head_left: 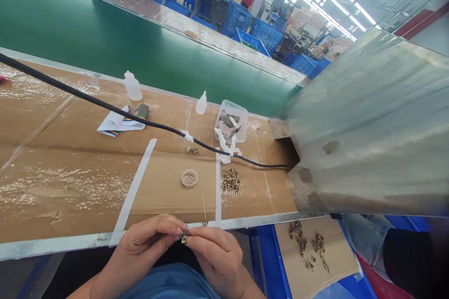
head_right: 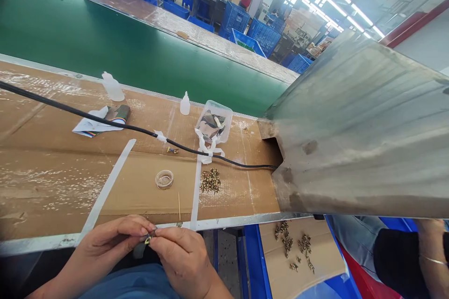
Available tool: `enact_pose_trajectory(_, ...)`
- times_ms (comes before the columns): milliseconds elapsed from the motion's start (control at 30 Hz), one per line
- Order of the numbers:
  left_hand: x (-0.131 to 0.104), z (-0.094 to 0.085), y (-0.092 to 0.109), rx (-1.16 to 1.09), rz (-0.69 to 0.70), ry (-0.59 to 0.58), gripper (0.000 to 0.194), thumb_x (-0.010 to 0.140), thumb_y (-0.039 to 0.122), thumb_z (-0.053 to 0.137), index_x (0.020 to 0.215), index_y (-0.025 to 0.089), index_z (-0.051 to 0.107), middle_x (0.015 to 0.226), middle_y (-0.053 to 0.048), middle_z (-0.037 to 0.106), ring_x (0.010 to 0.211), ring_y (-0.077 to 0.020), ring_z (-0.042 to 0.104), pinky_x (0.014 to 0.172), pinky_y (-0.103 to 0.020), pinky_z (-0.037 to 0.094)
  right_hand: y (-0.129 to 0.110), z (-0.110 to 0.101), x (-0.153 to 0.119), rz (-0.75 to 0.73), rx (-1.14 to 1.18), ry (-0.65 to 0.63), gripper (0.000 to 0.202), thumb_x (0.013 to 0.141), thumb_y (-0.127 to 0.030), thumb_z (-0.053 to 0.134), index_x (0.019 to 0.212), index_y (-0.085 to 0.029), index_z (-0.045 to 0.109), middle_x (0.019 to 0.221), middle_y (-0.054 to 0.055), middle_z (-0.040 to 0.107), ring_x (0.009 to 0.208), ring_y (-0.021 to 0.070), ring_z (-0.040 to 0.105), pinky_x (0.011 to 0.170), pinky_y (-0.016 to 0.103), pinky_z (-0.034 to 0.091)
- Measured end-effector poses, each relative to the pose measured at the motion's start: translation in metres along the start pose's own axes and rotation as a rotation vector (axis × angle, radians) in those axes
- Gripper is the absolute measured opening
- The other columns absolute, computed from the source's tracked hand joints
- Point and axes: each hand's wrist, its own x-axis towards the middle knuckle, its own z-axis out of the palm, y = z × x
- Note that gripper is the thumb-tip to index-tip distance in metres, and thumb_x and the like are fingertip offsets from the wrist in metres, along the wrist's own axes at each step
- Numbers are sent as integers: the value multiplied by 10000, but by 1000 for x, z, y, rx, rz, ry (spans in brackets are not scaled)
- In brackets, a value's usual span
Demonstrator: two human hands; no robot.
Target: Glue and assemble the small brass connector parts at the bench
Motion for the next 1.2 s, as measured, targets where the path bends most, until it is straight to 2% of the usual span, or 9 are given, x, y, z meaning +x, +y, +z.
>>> enact_pose_trajectory(133,-2,-1,0,5,8,2,291,826,23,589,906,280,702,897,29,765,825,-149,719,771,-211,576,0,0,1,-35,-13,9,245,916,-74,537,1113,-152,659,992,93,736,919,140,700,842,205,572)
enact_pose_trajectory(333,-1,-1,1,80,7,6,286,816,29,602,895,278,718,875,21,768,815,-160,721,769,-215,574,0,-1,-2,31,-1,-17,295,917,-99,544,1170,-213,641,1021,79,733,915,149,704,823,224,584)
enact_pose_trajectory(600,-1,-1,-4,126,23,-37,289,831,34,575,923,275,704,883,17,754,809,-162,712,760,-218,566,5,5,-7,49,42,26,295,878,-47,586,1121,-194,667,997,85,736,911,147,701,820,216,577)
enact_pose_trajectory(867,-1,0,-6,136,32,-42,303,842,36,563,953,287,690,894,26,749,829,-153,707,779,-214,557,2,4,-2,116,49,10,242,921,-112,540,1082,-231,678,957,60,740,869,140,701,779,225,578)
enact_pose_trajectory(967,0,2,-3,127,-26,11,255,837,70,589,929,283,696,871,27,750,806,-151,710,762,-199,559,-3,6,6,281,128,36,165,896,-143,578,957,-220,710,873,48,738,803,145,695,733,231,567)
enact_pose_trajectory(1067,2,5,0,75,-140,44,170,844,129,611,892,264,701,826,20,747,763,-152,709,710,-190,569,-6,8,13,570,264,71,71,841,-202,656,804,-187,715,745,34,707,688,142,663,631,221,538)
enact_pose_trajectory(1200,4,9,0,-14,-254,40,118,853,192,622,925,237,703,823,-6,752,740,-173,719,693,-226,591,-6,13,14,899,535,93,166,807,-304,705,773,-142,696,681,34,675,601,129,634,566,215,505)
